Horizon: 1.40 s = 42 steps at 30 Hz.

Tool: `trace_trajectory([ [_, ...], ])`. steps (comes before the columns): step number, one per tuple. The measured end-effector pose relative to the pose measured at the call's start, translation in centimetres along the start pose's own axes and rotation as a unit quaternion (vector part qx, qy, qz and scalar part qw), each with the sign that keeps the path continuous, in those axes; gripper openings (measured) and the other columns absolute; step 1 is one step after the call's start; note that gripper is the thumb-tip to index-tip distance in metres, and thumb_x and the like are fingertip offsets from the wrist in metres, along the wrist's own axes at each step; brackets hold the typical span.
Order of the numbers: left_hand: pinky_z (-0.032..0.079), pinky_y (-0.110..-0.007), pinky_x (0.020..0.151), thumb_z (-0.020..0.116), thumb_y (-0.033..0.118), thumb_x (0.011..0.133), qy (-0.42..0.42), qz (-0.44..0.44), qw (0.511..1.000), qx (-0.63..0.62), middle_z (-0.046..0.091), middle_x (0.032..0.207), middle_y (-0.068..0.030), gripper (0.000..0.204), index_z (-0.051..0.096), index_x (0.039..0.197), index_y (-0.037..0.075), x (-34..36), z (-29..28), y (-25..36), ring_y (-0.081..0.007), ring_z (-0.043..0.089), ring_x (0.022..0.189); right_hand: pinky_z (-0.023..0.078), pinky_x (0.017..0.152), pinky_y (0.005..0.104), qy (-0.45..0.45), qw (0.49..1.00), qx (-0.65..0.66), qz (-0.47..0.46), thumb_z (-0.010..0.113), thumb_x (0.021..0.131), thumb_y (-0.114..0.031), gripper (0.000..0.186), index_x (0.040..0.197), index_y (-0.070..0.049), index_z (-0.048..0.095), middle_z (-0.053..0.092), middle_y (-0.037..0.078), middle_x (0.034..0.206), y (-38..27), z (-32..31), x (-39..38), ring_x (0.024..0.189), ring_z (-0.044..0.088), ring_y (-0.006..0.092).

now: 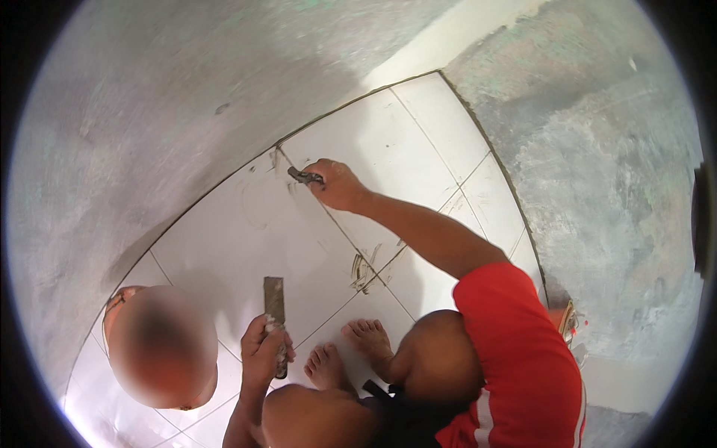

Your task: The person scoops grout from a bucket using a trowel and applies it to the gaps between white floor tiles. They use a smaller tool to press the grout into the joints and smooth the surface.

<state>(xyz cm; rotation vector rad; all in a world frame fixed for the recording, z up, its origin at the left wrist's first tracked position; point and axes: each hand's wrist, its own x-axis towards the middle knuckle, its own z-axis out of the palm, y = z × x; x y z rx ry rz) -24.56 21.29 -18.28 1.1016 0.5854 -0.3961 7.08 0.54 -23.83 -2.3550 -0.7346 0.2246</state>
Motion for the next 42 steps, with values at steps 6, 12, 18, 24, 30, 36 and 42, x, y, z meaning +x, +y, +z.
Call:
trace_trajectory([
  [6, 0.054, -0.03, 0.055, 0.051, 0.006, 0.099, 0.014, -0.016, 0.996, 0.084, 0.065, 0.08, -0.0087, 0.018, 0.056, 0.116, 0.0, -3.1, -0.1, 3.9, -0.0156, 0.064, 0.061, 0.052, 0.086, 0.0493, 0.174, 0.984, -0.022, 0.026, 0.065, 0.083, -0.012, 0.021, 0.102, -0.004, 0.069, 0.066, 0.019, 0.101, 7.0, 1.6, -0.2, 0.098, 0.064, 0.0396],
  [12, 0.053, -0.028, 0.055, 0.056, 0.003, 0.093, 0.048, -0.064, 0.978, 0.195, 0.064, 0.078, -0.006, 0.011, 0.058, 0.103, -0.001, -10.5, -0.5, 9.0, -0.0126, 0.064, 0.061, 0.053, 0.087, 0.0509, 0.117, 0.988, -0.101, 0.005, 0.063, 0.082, -0.011, 0.016, 0.096, -0.004, 0.068, 0.067, 0.022, 0.094, 5.8, 5.0, 2.9, 0.097, 0.065, 0.0403],
  [18, 0.053, -0.028, 0.056, 0.055, 0.003, 0.093, 0.139, -0.044, 0.973, 0.18, 0.064, 0.078, -0.0052, 0.011, 0.058, 0.103, 0.0, -14.7, 1.7, 9.8, -0.0116, 0.064, 0.062, 0.053, 0.089, 0.0501, 0.104, 0.992, -0.071, -0.009, 0.065, 0.083, -0.013, 0.023, 0.104, -0.005, 0.071, 0.068, 0.021, 0.101, 6.8, 4.3, 6.0, 0.1, 0.064, 0.0398],
  [24, 0.054, -0.028, 0.057, 0.058, 0.004, 0.092, 0.188, -0.093, 0.967, 0.144, 0.066, 0.078, -0.0056, 0.022, 0.059, 0.112, -0.004, -15.6, 2.4, 6.8, -0.0125, 0.065, 0.063, 0.053, 0.092, 0.049, 0.021, 0.98, -0.142, -0.137, 0.064, 0.084, -0.011, 0.029, 0.111, -0.006, 0.073, 0.069, 0.019, 0.108, 6.3, 3.6, 9.7, 0.101, 0.065, 0.04],
  [30, 0.054, -0.029, 0.049, 0.05, 0.008, 0.096, 0.21, -0.099, 0.957, 0.174, 0.065, 0.076, -0.0078, 0.014, 0.055, 0.108, 0.003, -14.2, 3.2, 7.3, -0.0148, 0.063, 0.055, 0.051, 0.097, 0.0468, -0.06, 0.958, -0.167, -0.224, 0.059, 0.084, -0.004, 0.034, 0.115, -0.009, 0.074, 0.068, 0.018, 0.114, 7.4, 3.2, 11.9, 0.107, 0.062, 0.0387],
  [36, 0.055, -0.027, 0.057, 0.054, 0.009, 0.098, 0.182, -0.108, 0.958, 0.195, 0.066, 0.081, -0.0067, 0.023, 0.057, 0.118, 0.0, -12.2, 3.4, 8.1, -0.0126, 0.064, 0.062, 0.054, 0.095, 0.0416, -0.195, 0.94, -0.146, -0.24, 0.056, 0.088, -0.003, 0.038, 0.12, -0.015, 0.072, 0.064, 0.007, 0.114, 6.2, 1.6, 0.8, 0.104, 0.059, 0.0314],
  [42, 0.054, -0.028, 0.05, 0.053, 0.012, 0.098, 0.125, -0.075, 0.964, 0.224, 0.064, 0.077, -0.0075, 0.019, 0.054, 0.114, 0.003, -9.4, 4.1, 8.2, -0.0139, 0.063, 0.057, 0.048, 0.078, 0.0415, -0.224, 0.946, -0.1, -0.212, 0.06, 0.085, -0.008, 0.018, 0.101, -0.012, 0.065, 0.061, 0.004, 0.097, 5.4, -1.0, -19.4, 0.096, 0.056, 0.0276],
])
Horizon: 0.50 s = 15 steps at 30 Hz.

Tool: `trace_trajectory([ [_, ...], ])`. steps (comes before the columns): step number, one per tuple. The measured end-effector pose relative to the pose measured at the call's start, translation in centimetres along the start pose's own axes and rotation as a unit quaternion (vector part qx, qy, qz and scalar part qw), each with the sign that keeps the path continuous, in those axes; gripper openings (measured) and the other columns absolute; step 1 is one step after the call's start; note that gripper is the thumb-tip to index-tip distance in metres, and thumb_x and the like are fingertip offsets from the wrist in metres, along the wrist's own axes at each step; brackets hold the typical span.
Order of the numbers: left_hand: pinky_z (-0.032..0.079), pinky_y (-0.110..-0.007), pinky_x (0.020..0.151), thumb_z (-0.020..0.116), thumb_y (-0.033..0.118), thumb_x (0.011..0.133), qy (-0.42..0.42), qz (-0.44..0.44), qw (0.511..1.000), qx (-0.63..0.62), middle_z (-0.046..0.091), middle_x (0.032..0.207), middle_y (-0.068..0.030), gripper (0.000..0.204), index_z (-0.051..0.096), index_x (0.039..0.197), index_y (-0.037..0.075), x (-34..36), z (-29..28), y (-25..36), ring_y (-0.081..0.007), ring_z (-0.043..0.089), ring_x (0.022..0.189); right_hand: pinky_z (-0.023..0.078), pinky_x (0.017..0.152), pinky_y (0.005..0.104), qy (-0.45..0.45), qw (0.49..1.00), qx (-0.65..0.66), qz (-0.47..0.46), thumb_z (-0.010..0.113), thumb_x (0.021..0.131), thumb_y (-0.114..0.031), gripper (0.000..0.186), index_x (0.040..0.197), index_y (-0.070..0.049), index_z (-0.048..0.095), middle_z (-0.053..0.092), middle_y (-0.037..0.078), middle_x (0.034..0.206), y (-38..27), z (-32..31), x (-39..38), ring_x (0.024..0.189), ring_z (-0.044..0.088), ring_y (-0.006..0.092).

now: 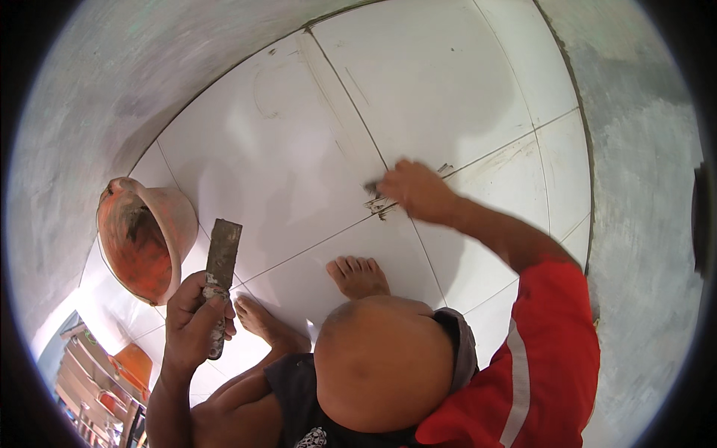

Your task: The person scoops grout from a bucket using a trowel and applies it to the gaps between white floor tiles. They use a smaller tool to press the grout into the joints and smooth the surface.

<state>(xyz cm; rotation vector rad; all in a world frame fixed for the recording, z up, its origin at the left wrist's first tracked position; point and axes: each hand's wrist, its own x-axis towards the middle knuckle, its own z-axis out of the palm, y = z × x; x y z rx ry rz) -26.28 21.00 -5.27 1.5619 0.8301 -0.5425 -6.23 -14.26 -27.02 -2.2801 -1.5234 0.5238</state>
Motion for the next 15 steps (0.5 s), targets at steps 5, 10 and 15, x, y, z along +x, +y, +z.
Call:
trace_trajectory([
  [5, 0.053, -0.027, 0.051, 0.053, 0.01, 0.097, -0.042, -0.021, 0.999, 0.025, 0.065, 0.077, -0.0072, 0.02, 0.055, 0.115, 0.002, 1.0, -0.2, -0.3, -0.0132, 0.063, 0.058, 0.049, 0.086, 0.0444, 0.053, 0.983, 0.123, 0.124, 0.064, 0.081, -0.001, 0.028, 0.108, -0.007, 0.065, 0.062, 0.01, 0.101, -6.5, 2.6, -6.3, 0.097, 0.057, 0.0329],
  [10, 0.052, -0.028, 0.049, 0.052, 0.011, 0.097, -0.054, 0.012, 0.998, 0.028, 0.064, 0.076, -0.0079, 0.019, 0.054, 0.114, 0.003, 1.5, -0.2, -0.3, -0.0141, 0.063, 0.056, 0.05, 0.086, 0.0483, 0.307, 0.906, 0.085, 0.28, 0.062, 0.081, 0.004, 0.035, 0.115, -0.004, 0.064, 0.065, 0.016, 0.101, -2.7, 1.2, -8.8, 0.099, 0.058, 0.039],
  [15, 0.052, -0.028, 0.048, 0.05, 0.01, 0.097, -0.096, 0.022, 0.994, 0.037, 0.064, 0.076, -0.008, 0.018, 0.054, 0.113, 0.003, 2.9, 0.5, 0.0, -0.0141, 0.062, 0.055, 0.049, 0.084, 0.0468, 0.273, 0.888, -0.04, 0.367, 0.062, 0.08, 0.002, 0.036, 0.116, -0.002, 0.063, 0.063, 0.016, 0.102, -1.5, 4.4, -7.0, 0.094, 0.057, 0.0371],
])
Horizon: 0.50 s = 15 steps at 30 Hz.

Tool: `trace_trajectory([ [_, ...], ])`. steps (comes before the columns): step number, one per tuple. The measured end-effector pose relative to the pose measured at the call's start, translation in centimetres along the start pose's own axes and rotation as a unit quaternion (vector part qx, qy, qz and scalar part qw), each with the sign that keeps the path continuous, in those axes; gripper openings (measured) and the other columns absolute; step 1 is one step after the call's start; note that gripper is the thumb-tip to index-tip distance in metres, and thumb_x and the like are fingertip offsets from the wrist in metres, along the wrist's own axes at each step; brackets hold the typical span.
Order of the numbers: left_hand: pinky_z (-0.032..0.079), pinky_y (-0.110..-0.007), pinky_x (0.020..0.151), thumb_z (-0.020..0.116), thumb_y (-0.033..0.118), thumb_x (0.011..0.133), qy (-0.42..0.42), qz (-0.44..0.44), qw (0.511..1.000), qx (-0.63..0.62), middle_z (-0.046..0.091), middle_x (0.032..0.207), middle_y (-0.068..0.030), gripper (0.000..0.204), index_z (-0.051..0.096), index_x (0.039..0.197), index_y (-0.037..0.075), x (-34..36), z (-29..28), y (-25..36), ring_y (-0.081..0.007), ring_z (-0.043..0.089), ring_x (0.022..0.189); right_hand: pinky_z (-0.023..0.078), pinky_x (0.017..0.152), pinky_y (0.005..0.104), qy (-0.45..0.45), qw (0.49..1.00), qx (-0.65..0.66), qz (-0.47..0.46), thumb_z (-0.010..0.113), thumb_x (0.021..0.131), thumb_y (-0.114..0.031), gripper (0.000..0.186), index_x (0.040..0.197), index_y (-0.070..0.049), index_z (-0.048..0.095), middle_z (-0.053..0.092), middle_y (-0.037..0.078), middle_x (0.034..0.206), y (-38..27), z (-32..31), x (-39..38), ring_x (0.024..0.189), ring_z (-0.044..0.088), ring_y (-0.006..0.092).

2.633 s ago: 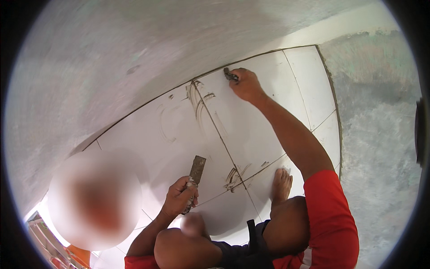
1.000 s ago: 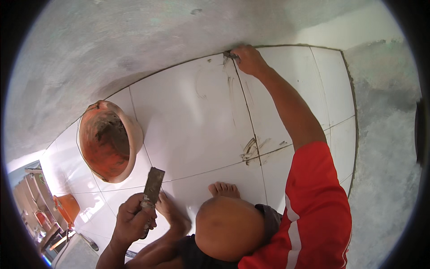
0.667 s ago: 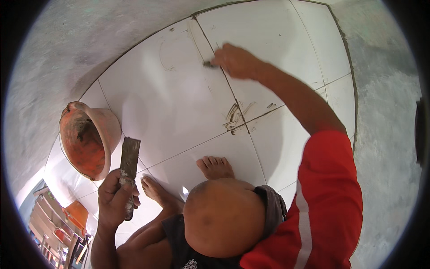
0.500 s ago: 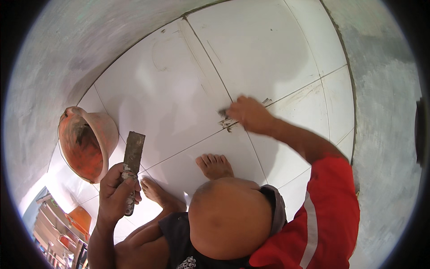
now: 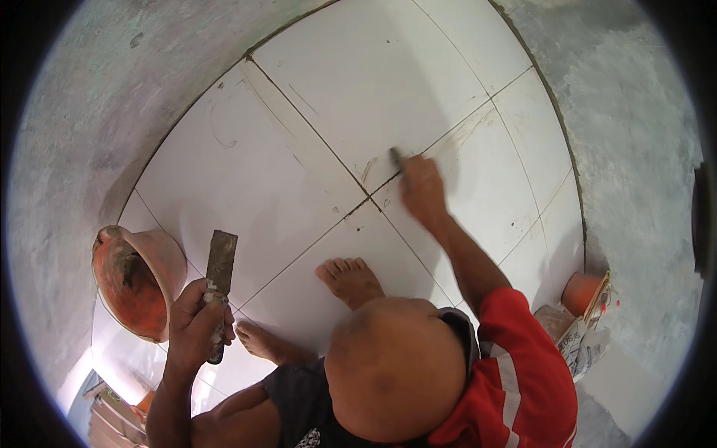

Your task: The person scoops grout from a bucket using a trowel and applies it to the gaps between white floor tiles. They use a smaller tool to press the grout into the joints and smooth the surface.

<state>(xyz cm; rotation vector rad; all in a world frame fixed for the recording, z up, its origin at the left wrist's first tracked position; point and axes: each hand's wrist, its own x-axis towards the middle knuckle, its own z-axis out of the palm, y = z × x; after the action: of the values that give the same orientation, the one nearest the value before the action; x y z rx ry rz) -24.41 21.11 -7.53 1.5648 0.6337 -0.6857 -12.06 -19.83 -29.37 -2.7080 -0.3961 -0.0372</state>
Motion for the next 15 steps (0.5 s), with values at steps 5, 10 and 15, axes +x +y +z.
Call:
trace_trajectory([
  [5, 0.052, -0.028, 0.048, 0.05, 0.01, 0.097, -0.007, 0.017, 1.0, 0.004, 0.063, 0.076, -0.008, 0.02, 0.054, 0.115, 0.003, 0.5, -0.4, 0.3, -0.0145, 0.062, 0.055, 0.049, 0.083, 0.0475, -0.096, 0.982, 0.155, -0.054, 0.058, 0.083, -0.003, 0.029, 0.111, 0.0, 0.063, 0.06, 0.017, 0.097, -9.4, 1.4, -5.1, 0.091, 0.056, 0.0369],
  [10, 0.052, -0.028, 0.049, 0.05, 0.01, 0.097, 0.008, 0.028, 1.0, 0.005, 0.063, 0.076, -0.0081, 0.019, 0.055, 0.114, 0.002, 0.0, -0.7, 0.0, -0.0145, 0.062, 0.055, 0.05, 0.084, 0.0488, -0.053, 0.991, 0.124, 0.003, 0.064, 0.08, 0.001, 0.034, 0.113, -0.004, 0.066, 0.063, 0.016, 0.1, -5.4, -0.4, -3.7, 0.097, 0.059, 0.0378],
  [15, 0.051, -0.028, 0.045, 0.05, 0.011, 0.095, 0.021, -0.005, 1.0, 0.008, 0.062, 0.072, -0.0085, 0.019, 0.054, 0.112, 0.002, -0.5, -0.9, -0.5, -0.0151, 0.06, 0.05, 0.047, 0.083, 0.0483, -0.034, 0.998, 0.005, 0.044, 0.058, 0.081, 0.0, 0.026, 0.107, 0.0, 0.06, 0.059, 0.018, 0.097, -2.2, 0.3, -3.9, 0.093, 0.055, 0.0373],
])
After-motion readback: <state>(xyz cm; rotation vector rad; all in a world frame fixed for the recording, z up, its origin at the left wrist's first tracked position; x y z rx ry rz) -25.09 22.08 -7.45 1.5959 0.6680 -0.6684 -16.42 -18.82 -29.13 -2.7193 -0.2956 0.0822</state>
